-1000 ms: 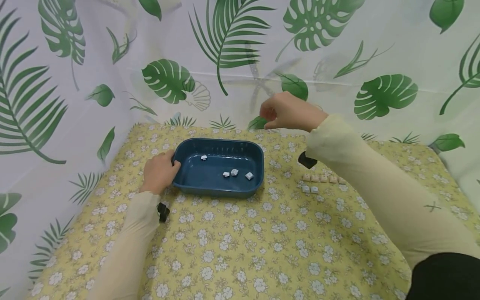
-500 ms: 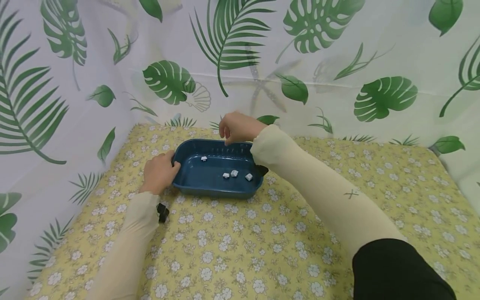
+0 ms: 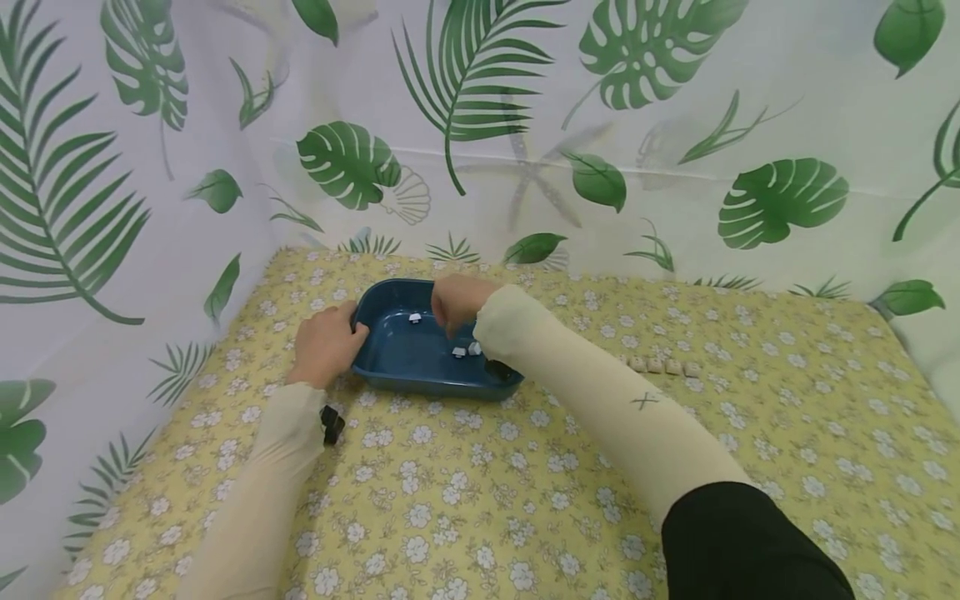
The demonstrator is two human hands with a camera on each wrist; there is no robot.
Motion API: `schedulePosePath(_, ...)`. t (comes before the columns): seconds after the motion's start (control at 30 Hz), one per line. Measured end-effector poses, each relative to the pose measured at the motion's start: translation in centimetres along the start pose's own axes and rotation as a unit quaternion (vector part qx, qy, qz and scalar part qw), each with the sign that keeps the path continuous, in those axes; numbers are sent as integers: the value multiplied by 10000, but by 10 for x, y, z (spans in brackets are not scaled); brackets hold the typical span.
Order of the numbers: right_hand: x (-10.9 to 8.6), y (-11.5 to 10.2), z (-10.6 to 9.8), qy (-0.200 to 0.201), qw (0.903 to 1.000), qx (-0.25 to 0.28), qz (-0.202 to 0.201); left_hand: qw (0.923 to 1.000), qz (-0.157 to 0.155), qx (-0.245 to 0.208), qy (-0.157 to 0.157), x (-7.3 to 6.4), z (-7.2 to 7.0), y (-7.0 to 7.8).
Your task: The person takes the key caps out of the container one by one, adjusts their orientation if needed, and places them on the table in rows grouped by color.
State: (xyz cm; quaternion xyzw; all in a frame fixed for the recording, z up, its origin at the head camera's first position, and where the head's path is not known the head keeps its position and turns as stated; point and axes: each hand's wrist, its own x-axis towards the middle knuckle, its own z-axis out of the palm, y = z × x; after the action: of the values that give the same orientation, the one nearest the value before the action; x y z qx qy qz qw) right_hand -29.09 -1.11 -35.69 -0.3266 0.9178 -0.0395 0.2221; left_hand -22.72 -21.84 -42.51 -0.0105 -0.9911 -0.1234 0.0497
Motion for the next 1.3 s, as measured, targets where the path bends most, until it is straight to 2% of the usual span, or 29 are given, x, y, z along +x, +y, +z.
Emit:
schedulePosePath(0.2, 6, 5, 13, -442, 9984, 24, 356, 10000, 31, -5, 56, 1, 2, 0)
schedulePosePath(0.33, 8, 7, 18, -556, 9972, 48, 505, 9999, 56, -28, 84, 1, 1, 0)
schedulePosePath(0.77, 21, 11, 22, -886, 9941, -189, 589, 9999, 57, -61, 72, 1, 2, -3)
schedulePosePath(1.03, 15, 3, 18, -1053, 9923, -182, 620, 9998, 30, -170, 74, 0, 1, -3)
schedulePosePath(1.3, 19, 0, 20, -966, 9932, -430, 488, 10000, -34, -79, -12, 1, 1, -2)
